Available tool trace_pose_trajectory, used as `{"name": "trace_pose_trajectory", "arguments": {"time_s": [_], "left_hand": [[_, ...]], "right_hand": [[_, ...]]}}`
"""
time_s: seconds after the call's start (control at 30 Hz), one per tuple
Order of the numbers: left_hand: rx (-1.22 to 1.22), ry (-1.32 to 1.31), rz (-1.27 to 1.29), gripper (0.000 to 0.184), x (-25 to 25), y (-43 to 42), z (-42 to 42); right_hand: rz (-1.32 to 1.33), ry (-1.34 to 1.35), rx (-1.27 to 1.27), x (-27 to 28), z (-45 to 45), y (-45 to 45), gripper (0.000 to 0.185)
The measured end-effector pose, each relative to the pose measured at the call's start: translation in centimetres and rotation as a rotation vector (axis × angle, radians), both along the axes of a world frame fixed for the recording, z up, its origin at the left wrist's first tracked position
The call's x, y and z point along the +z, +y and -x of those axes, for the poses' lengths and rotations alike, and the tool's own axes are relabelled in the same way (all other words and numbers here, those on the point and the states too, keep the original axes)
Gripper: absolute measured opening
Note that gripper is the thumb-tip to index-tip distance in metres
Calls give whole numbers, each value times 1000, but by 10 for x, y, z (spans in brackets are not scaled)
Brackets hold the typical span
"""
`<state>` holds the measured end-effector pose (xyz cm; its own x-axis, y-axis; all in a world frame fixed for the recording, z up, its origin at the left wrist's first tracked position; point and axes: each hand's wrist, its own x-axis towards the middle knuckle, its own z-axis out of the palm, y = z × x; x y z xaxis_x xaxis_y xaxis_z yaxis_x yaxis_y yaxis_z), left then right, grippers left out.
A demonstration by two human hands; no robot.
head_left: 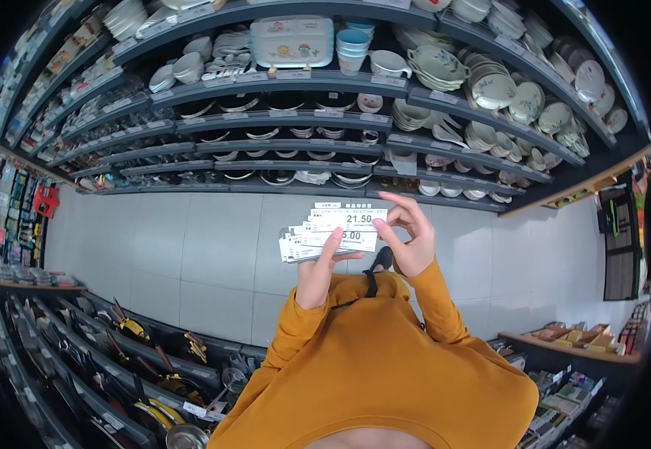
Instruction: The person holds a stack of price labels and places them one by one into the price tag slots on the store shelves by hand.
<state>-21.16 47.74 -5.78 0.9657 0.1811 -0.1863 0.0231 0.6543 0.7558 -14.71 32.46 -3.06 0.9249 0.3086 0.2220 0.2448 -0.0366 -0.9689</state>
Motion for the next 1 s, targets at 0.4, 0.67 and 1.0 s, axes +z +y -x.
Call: {"name": "trace_pose_trajectory", "arguments": {"time_s": [0.4, 0.67, 1.0], "left_hand": [[-46, 28, 43, 26, -3, -3, -2], [5, 53, 57, 26, -10, -4, 2], [-85, 108, 43, 27, -26, -18, -12]], "right_hand": [[25, 3, -43, -2, 1, -6, 39], [51, -18, -36, -4, -2, -4, 38], [233, -10, 43, -2, -17, -24, 31]]}}
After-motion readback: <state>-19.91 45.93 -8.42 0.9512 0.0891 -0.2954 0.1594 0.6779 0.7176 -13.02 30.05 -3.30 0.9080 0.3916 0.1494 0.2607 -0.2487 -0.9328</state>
